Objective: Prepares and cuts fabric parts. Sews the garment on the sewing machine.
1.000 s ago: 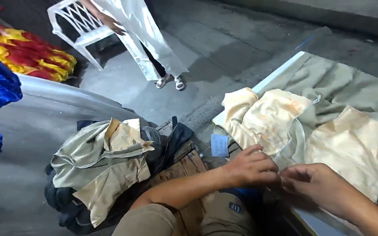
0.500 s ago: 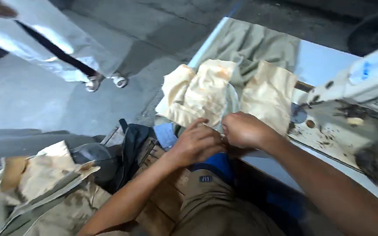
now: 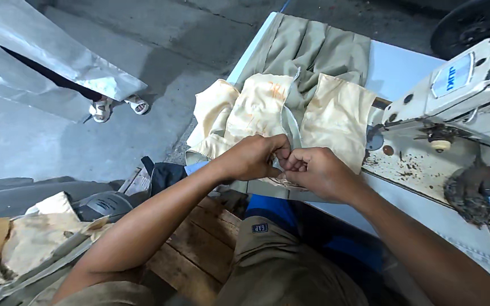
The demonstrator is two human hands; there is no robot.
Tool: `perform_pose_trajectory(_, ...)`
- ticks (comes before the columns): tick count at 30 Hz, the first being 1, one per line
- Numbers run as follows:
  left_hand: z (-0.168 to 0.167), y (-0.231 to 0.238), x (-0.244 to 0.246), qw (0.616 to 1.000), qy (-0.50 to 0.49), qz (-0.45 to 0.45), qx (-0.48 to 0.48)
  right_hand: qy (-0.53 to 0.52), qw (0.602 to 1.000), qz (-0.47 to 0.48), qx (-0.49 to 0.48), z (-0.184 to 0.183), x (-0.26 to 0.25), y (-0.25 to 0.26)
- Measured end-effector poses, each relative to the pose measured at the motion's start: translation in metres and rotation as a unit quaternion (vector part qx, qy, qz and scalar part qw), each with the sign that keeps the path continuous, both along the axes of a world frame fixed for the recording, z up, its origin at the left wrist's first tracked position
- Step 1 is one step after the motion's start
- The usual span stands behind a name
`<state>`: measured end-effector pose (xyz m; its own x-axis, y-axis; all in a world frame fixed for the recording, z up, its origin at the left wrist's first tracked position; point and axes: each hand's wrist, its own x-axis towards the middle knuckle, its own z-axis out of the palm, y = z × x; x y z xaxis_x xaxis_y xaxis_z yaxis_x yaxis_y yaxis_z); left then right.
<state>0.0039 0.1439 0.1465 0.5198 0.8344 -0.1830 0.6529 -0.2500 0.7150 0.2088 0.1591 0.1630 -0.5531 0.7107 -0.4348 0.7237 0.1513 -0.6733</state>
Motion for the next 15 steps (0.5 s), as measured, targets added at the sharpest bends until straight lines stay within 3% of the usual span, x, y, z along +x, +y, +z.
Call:
perform_pose_trajectory(7,-0.010,0.000,0.002,0.996,0.026,-0.079,0.035,0.064,0.995,0.032,0.064,-0.011,0.030,-0.009)
perform_pose_trajectory(15,-0.020,0.007,-0.010,0.972,-0.047,-0.214,0.081,0.032,0.993,0.105,0.033,-0.011,0.042,-0.008)
